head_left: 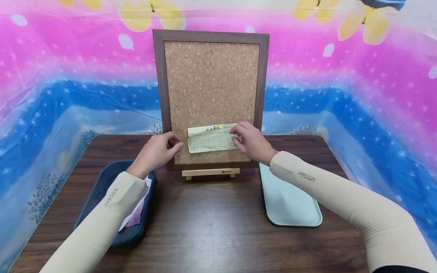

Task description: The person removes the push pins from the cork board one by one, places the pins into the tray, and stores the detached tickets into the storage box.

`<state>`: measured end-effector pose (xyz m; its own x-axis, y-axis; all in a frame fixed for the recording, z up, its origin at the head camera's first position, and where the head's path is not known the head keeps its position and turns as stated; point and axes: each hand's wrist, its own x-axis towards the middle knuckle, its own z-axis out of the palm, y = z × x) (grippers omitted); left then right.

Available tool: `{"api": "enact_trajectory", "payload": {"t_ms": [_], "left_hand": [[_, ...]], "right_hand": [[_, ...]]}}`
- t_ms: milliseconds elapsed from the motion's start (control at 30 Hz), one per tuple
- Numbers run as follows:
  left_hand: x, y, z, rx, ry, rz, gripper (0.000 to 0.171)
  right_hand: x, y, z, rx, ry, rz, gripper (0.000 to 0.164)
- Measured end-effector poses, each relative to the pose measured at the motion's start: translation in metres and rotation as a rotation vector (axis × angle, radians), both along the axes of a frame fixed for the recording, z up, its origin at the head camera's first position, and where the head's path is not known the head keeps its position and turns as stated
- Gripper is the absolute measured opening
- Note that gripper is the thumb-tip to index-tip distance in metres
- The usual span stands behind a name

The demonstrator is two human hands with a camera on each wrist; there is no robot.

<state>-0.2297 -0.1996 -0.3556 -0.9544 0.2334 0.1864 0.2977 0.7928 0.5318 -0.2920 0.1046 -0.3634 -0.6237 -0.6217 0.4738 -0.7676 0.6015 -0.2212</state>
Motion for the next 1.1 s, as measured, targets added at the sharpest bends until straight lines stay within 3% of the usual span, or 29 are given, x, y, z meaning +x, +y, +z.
{"api": "enact_trajectory", "payload": {"t_ms": [300, 567, 1100], "left_hand": [[-0.011, 0.014, -0.006, 0.027, 0.021, 0.07, 0.027], [-0.018, 0.025, -0.008, 0.056, 0.049, 0.068, 0.025], [-0.028, 0.035, -0.011, 0.068, 0.116, 0.135, 0.019]], "right_hand": [[-0.005, -0.018, 0.003, -0.017, -0.012, -0.022, 0.013], [-0.011, -0.029, 0.005, -0.038, 0.008, -0.04, 0.012], [-0.014, -0.043, 0.009, -0.016, 0.058, -0.086, 0.01]]}}
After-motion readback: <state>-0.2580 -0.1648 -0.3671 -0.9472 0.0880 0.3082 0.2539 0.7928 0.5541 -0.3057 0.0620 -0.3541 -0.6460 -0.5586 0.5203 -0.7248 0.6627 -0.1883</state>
